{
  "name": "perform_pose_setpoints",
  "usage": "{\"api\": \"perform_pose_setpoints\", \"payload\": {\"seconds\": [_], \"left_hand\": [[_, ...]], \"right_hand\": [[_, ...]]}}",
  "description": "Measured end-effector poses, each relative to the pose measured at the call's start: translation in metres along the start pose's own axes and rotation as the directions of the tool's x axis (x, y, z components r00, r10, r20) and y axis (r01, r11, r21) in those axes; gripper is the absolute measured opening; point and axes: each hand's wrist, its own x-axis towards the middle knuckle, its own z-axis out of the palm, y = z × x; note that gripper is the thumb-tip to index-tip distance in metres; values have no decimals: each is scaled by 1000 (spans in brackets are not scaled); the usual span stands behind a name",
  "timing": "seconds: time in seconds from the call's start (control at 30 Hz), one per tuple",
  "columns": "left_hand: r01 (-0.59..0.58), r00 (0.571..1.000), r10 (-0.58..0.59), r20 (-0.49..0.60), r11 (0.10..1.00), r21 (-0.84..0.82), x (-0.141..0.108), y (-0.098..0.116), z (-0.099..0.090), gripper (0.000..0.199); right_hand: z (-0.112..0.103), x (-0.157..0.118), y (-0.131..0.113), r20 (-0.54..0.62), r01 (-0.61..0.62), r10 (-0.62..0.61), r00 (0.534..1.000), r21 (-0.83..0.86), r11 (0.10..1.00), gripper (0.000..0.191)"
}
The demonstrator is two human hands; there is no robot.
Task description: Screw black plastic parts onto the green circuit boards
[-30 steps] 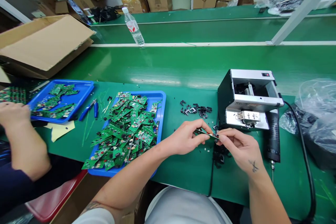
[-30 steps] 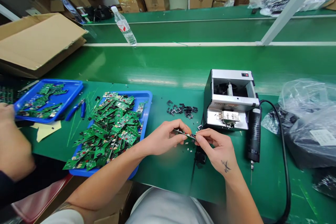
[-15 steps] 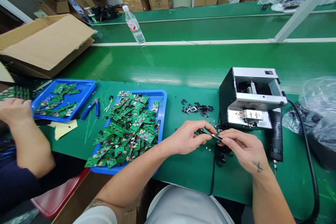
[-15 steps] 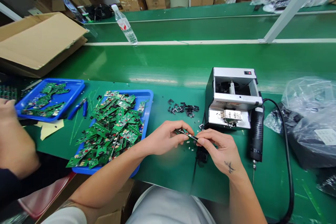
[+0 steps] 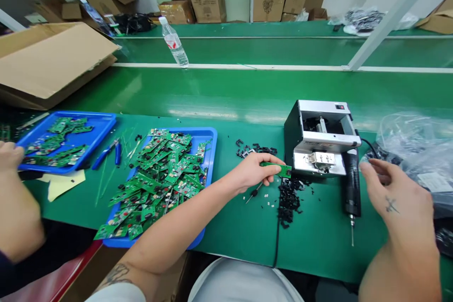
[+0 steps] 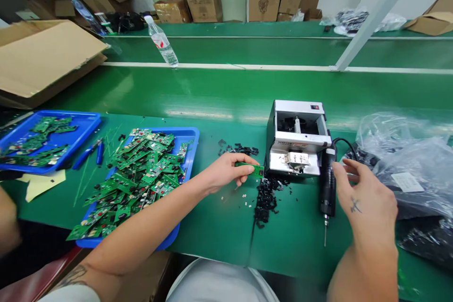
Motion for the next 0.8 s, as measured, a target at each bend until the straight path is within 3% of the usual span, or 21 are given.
{"api": "perform_pose_setpoints", "payload": {"seconds": [0.1,0.2,0.37,0.43,0.57,0.67,0.8], "left_hand": [[2,1000,-2,-7,999,-32,18,7,7,27],[29,999,-30,-26,998,-49,31,10,12,27],[47,998,-47,-50,999,-2,33,12,13,22],[55,998,-55,-36,998,-12,32,13,14,19],[46,999,-46,-7,998,-38,30,14,16,20],[34,999,-34,7,999,-39,31,12,16,23],[3,1000,-2,24,1000,-31,32,9,16,20]], "right_hand": [[8,24,11,123,-91,107,987,-131,987,63],[26,34,19,193,-138,160,968,-123,983,56],[38,36,32,295,-206,144,945,192,960,37],[31,32,33,339,-209,67,938,403,891,36],[6,22,18,302,-161,-120,946,757,633,34],[-14,12,-2,235,-121,-183,955,867,483,27],[-38,4,-32,108,-16,-209,972,917,399,36]]}}
